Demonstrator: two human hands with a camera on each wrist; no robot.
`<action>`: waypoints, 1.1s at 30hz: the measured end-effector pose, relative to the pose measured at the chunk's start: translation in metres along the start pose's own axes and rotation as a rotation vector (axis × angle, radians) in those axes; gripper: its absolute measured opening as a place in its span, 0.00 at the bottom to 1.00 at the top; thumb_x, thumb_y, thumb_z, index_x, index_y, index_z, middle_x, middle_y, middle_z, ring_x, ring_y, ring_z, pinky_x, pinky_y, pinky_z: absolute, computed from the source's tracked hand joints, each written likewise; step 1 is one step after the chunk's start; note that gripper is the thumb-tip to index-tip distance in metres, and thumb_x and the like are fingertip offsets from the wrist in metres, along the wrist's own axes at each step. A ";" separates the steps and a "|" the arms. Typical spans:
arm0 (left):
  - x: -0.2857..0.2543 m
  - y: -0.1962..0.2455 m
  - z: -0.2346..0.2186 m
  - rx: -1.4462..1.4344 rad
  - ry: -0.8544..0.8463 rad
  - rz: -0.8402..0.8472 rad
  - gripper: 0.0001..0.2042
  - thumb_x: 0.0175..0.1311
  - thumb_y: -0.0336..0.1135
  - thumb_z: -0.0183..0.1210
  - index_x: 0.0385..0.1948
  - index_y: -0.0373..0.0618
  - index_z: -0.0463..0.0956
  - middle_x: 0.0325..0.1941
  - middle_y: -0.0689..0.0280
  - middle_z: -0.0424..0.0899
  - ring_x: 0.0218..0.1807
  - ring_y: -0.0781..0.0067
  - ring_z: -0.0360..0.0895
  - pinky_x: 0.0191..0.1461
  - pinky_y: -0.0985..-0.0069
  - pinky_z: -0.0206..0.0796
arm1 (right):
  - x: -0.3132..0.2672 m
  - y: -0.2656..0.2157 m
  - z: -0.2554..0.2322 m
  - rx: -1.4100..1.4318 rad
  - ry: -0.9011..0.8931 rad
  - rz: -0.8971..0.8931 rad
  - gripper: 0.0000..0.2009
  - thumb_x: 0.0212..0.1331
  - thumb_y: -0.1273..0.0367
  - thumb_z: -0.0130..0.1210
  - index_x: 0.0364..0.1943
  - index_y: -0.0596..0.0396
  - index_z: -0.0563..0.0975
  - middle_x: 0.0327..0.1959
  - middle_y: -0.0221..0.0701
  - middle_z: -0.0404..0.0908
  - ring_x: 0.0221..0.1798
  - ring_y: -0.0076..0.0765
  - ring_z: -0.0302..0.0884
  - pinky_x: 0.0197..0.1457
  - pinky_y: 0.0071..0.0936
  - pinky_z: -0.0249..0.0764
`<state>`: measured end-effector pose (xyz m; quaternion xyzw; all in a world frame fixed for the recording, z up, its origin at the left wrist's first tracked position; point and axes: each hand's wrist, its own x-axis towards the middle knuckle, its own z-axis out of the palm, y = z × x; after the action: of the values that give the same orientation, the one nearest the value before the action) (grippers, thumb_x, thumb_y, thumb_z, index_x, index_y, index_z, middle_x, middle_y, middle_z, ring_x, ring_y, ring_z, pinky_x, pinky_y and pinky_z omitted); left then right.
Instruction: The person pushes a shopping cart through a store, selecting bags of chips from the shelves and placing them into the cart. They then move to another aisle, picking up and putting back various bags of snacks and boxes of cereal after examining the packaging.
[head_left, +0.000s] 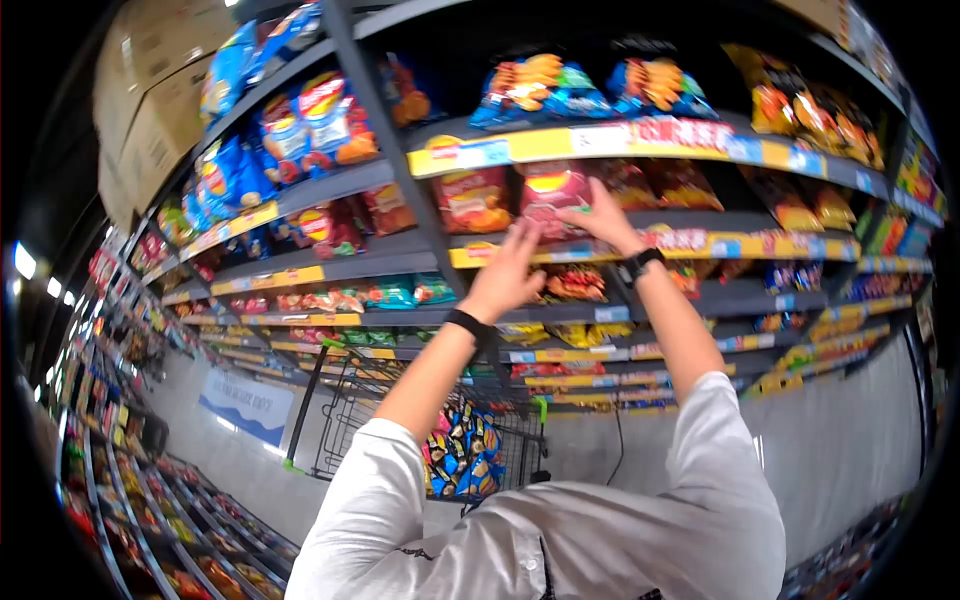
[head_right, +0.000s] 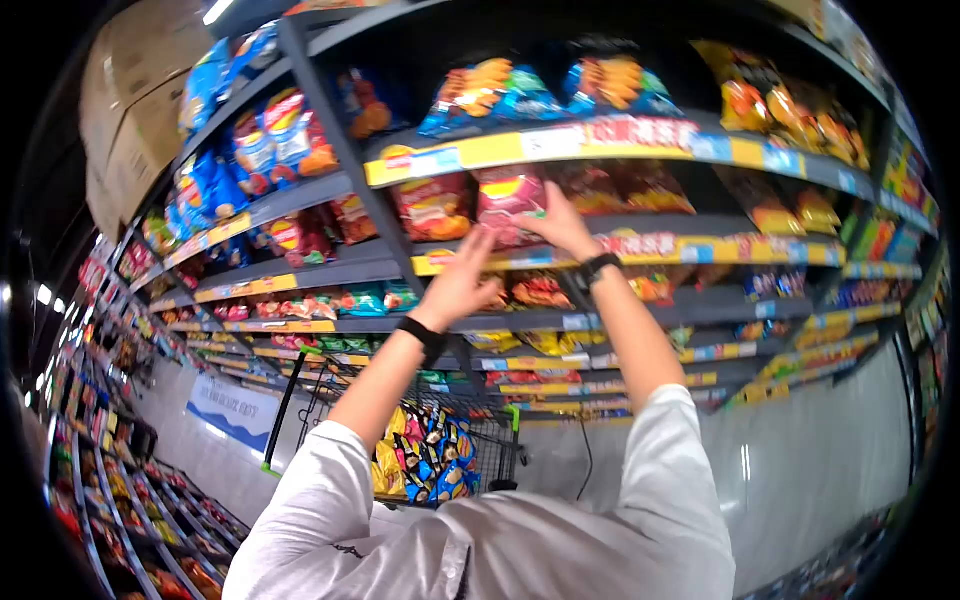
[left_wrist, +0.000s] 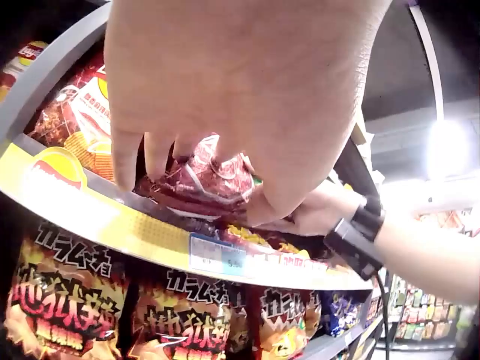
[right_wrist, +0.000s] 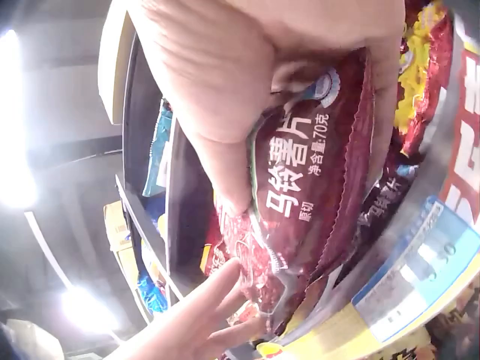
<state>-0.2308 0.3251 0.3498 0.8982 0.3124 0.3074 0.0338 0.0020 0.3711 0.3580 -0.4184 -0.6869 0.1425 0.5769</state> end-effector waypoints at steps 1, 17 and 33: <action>0.003 -0.002 0.003 0.021 0.018 0.009 0.38 0.51 0.35 0.59 0.67 0.47 0.52 0.69 0.42 0.51 0.68 0.43 0.56 0.67 0.62 0.57 | 0.006 0.005 -0.002 0.025 -0.034 -0.032 0.33 0.43 0.57 0.70 0.49 0.64 0.68 0.46 0.44 0.79 0.47 0.37 0.78 0.49 0.32 0.72; -0.059 -0.013 0.019 0.005 0.083 -0.008 0.29 0.52 0.32 0.57 0.60 0.43 0.64 0.68 0.45 0.57 0.65 0.44 0.60 0.66 0.60 0.57 | -0.032 0.005 0.015 -0.682 0.204 -0.154 0.34 0.54 0.60 0.61 0.60 0.67 0.61 0.53 0.52 0.70 0.57 0.55 0.67 0.58 0.41 0.65; -0.617 -0.083 -0.047 0.071 -0.019 -1.362 0.14 0.52 0.32 0.60 0.40 0.39 0.79 0.47 0.47 0.79 0.54 0.47 0.73 0.58 0.64 0.64 | -0.597 0.069 0.088 0.301 -1.111 1.660 0.21 0.61 0.48 0.49 0.47 0.47 0.77 0.40 0.32 0.80 0.40 0.31 0.75 0.36 0.29 0.72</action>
<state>-0.6823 0.0267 0.0391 0.5044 0.8177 0.1991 0.1929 -0.0594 -0.0028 -0.1165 -0.5614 -0.3247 0.7589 -0.0596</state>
